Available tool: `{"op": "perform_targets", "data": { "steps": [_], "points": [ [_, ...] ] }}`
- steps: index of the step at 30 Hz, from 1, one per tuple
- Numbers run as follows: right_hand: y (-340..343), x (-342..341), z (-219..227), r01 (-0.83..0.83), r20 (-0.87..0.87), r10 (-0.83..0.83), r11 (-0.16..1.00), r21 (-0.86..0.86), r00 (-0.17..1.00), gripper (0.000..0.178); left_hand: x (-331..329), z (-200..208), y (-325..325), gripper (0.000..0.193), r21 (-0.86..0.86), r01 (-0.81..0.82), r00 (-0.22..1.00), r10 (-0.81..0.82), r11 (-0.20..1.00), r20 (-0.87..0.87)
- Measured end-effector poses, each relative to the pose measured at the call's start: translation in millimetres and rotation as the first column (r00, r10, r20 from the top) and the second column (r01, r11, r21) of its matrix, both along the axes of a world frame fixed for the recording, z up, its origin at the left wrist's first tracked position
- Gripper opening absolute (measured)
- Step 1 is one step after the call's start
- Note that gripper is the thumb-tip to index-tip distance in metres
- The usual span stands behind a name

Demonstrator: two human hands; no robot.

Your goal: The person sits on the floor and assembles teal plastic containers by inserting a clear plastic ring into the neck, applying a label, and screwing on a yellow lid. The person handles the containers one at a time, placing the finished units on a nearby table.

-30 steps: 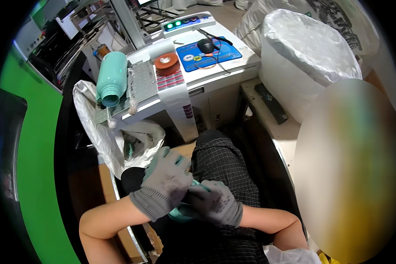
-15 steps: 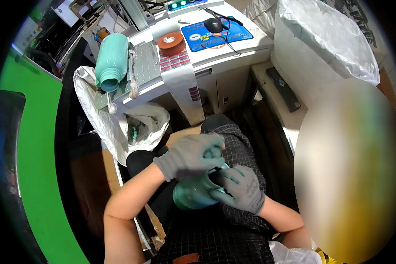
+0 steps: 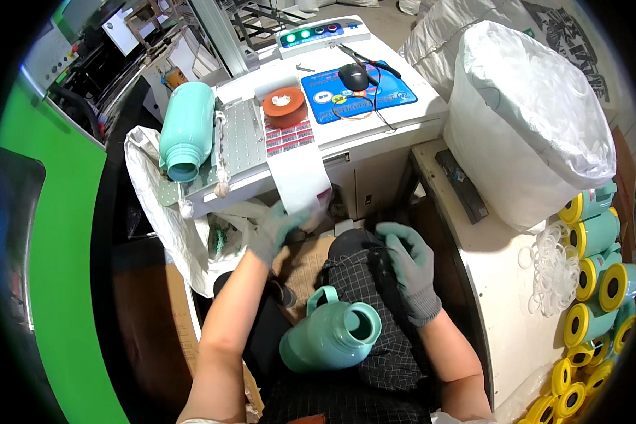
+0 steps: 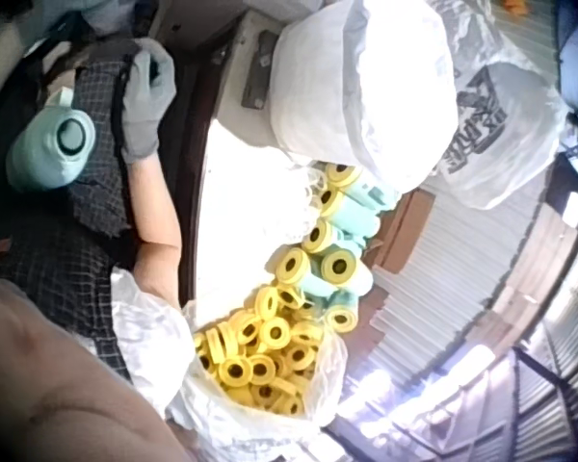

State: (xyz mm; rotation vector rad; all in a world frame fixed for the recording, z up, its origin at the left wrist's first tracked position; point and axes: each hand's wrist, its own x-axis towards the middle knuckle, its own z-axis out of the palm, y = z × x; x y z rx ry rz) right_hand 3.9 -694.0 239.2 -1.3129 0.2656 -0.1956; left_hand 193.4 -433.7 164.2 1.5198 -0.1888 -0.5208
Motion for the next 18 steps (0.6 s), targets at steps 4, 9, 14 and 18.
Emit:
{"op": "perform_targets", "data": {
  "steps": [4, 9, 14, 18],
  "points": [
    [26, 73, -1, -0.077, 0.08, 0.069, 0.991, 0.109, 0.994, 0.056, -53, 46, -1, 0.047, -0.226, 0.07, 0.997, -0.073, 0.972, -0.005],
    [37, 130, -21, -0.401, -0.046, 0.445, 0.843, 0.358, 0.895, 0.041, -56, 50, -7, 0.055, 0.15, -0.312, 0.877, 0.224, 0.938, 0.425],
    [46, 129, -32, -0.333, 0.047, 0.332, 0.912, 0.238, 0.942, 0.039, -37, 88, -33, 0.044, 0.284, -0.689, 0.231, -0.17, 0.667, 0.958],
    [48, 126, -24, -0.351, 0.013, 0.351, 0.933, 0.082, 0.936, 0.037, -28, 88, -37, 0.021, 0.321, -0.667, 0.162, -0.29, 0.672, 0.943]
  ]
}}
